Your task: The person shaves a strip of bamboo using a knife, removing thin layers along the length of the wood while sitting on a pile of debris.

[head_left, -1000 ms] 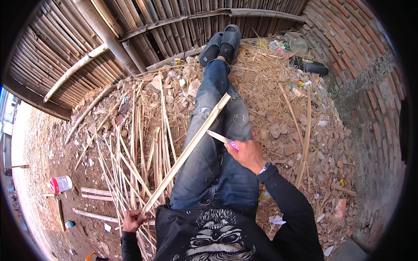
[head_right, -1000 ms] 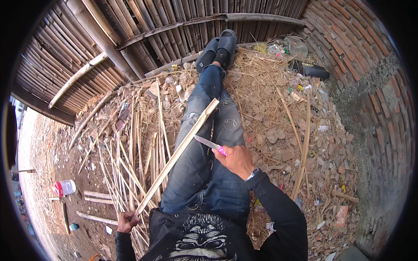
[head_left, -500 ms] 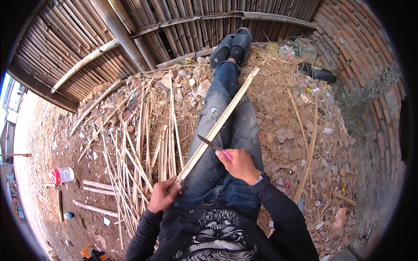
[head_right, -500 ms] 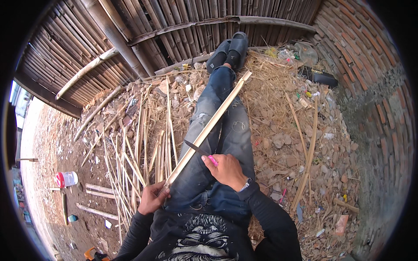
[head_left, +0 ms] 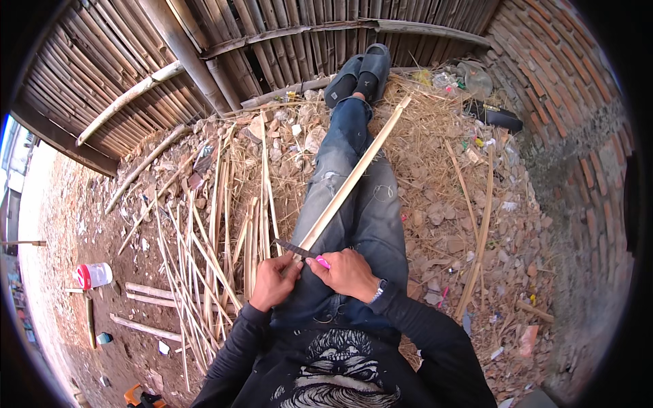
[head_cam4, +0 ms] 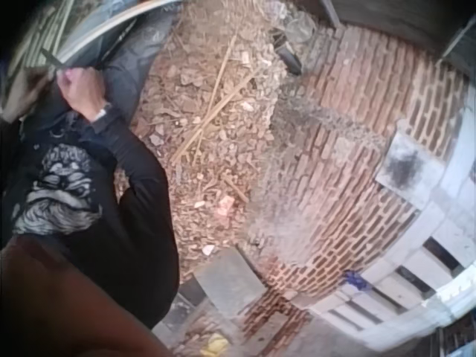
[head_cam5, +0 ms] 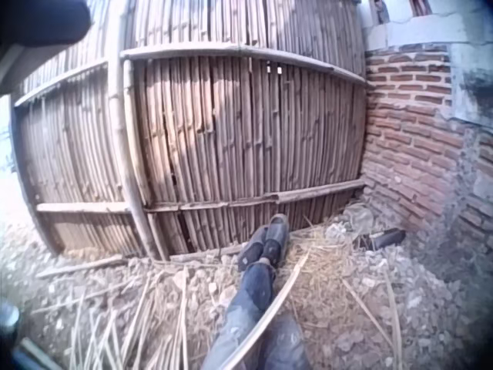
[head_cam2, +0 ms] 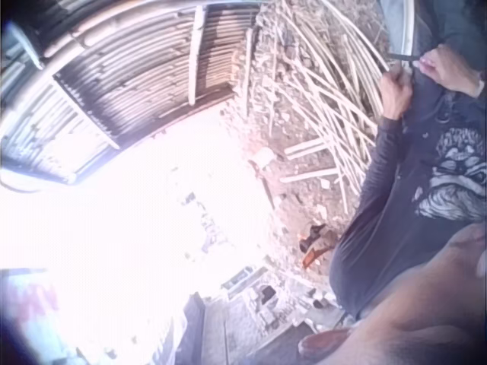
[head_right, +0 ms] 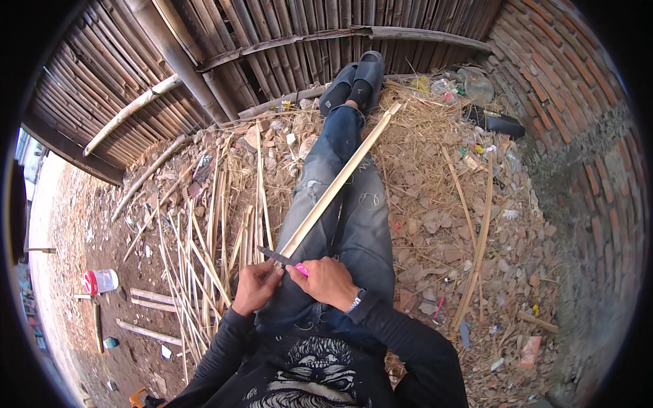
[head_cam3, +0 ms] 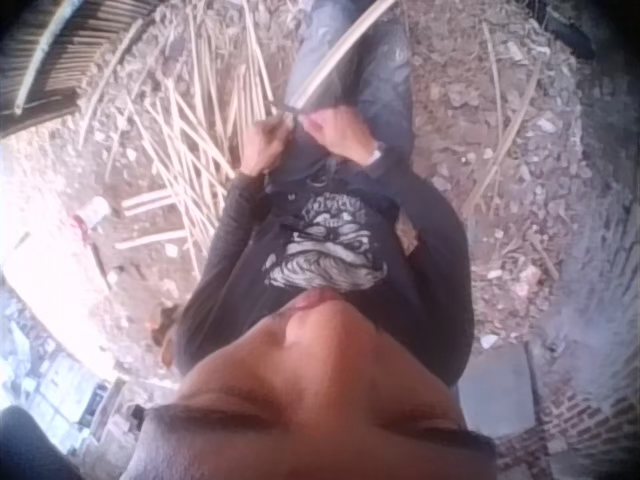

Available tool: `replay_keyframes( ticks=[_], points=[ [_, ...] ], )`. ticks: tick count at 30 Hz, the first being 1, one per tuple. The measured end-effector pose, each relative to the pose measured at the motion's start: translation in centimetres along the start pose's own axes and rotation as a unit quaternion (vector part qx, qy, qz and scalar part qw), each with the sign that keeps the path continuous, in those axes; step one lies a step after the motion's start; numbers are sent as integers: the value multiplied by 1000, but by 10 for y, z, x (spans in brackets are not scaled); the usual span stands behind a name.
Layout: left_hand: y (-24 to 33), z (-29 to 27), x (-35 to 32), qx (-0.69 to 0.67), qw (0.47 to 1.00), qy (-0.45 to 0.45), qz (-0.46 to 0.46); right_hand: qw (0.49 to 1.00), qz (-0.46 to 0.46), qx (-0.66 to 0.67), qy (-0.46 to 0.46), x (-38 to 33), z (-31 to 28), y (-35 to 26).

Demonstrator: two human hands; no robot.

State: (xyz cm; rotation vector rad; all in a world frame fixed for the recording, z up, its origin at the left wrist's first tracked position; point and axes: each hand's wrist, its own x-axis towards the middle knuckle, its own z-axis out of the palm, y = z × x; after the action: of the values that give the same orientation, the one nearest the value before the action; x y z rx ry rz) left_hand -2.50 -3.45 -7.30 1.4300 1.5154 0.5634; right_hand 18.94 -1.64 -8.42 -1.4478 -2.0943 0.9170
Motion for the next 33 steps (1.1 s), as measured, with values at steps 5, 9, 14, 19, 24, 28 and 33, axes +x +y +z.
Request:
replay_keyframes(
  ticks=[5,9,14,19,24,28,33],
  points=[
    [-5,5,-6,-18,999,41,2,998,6,-46,46,0,-2,-5],
    [-19,-3,-17,-12,999,44,17,997,-14,-76,28,-1,2,-7],
    [-11,-6,-25,16,998,48,24,994,-34,-95,41,-4,7,-7],
    [-7,-20,-48,50,998,41,17,972,90,-164,142,20,-36,41],
    [-21,-28,-67,24,999,10,-20,985,47,-134,96,17,-81,58],
    [2,4,-32,-40,997,65,-5,996,-19,-88,18,6,-51,3],
    [-3,1,-27,12,997,74,28,993,27,-103,59,6,-43,32]
  ],
)
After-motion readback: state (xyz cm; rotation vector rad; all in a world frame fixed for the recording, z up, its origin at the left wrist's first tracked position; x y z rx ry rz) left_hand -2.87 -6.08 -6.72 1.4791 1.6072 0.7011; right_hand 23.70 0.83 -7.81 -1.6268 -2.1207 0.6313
